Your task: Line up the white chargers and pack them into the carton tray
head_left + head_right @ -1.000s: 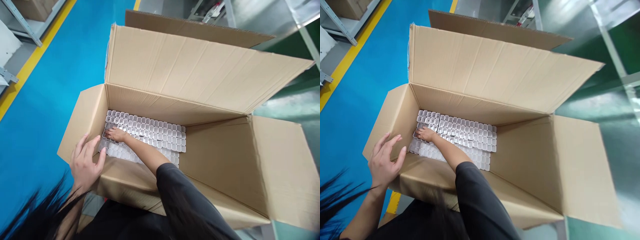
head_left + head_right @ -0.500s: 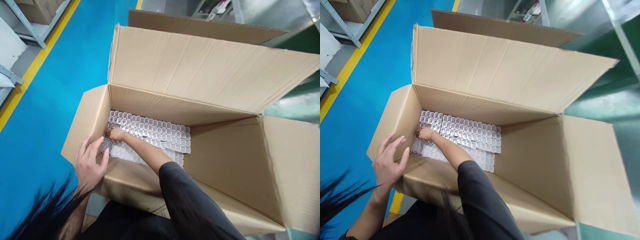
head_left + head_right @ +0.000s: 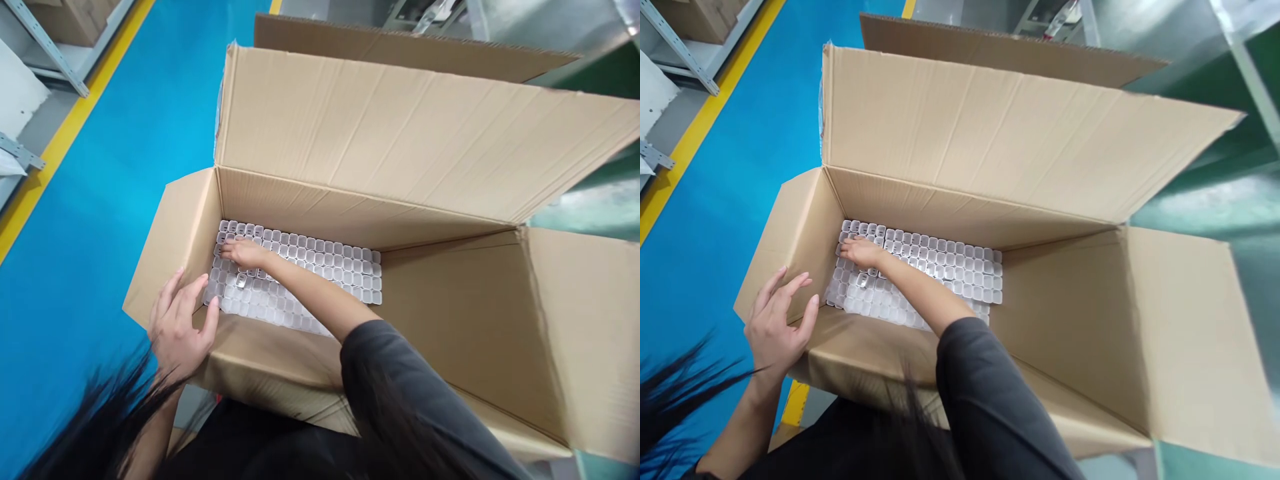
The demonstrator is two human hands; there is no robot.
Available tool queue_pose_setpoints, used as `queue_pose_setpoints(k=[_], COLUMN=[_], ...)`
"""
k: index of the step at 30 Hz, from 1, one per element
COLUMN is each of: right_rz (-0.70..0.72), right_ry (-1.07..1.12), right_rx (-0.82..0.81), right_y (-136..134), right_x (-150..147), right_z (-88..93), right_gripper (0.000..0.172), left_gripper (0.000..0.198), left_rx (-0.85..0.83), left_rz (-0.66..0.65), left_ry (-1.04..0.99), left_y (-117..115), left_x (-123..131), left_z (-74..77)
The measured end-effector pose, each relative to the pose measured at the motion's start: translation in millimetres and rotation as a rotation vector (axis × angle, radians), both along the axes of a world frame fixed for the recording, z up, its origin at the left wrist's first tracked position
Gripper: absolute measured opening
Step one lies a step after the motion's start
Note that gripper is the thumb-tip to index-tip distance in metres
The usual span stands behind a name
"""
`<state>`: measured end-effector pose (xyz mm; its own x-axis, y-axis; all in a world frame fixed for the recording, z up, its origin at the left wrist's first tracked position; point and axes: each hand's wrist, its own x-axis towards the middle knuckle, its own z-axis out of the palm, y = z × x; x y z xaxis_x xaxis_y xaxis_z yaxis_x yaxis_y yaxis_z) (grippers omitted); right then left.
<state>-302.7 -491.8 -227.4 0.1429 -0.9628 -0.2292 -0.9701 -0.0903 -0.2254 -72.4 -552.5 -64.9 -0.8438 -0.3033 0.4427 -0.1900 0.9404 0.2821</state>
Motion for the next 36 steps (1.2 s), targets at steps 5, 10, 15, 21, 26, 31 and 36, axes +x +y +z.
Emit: queue_pose_setpoints(k=[5,10,15,21,26,31,36], right_rz=[0.110,0.124,0.069,-0.129,-0.158,-0.157,-0.223], right_ry=[0.001,0.021,0.008,0.010,-0.014,-0.023,-0.013], right_rx=[0.042,0.072,0.076,-0.002,0.032,0.112,0.191], right_y=[32,20,-6,-30,-18,-9,-11], right_x=[23,39,43,35,43,59,57], right_z=[-2.6,-17.3,-20.9,-18.3,-23.9,-32.5,-29.3], right_gripper=[0.024,0.015,0.022,0.024,0.028,0.029,0.031], left_gripper=[0.036,0.036,0.036,0.035,0.031,0.030,0.030], left_rx=[-0.018,0.010,0.014,0.000,-0.004,0.018,0.001], left_rz=[-0.011,-0.010,-0.012,-0.015,-0.004,0.002,-0.037], left_ry=[0.032,0.013,0.014,0.007,0.017,-0.010,0.011], left_y=[-1,-2,-2,-3,-2,-2,-4], left_x=[-1,1,1,1,0,0,1], left_z=[-2.3,-4.1,-4.4,-2.9,-3.7,-2.7,-2.2])
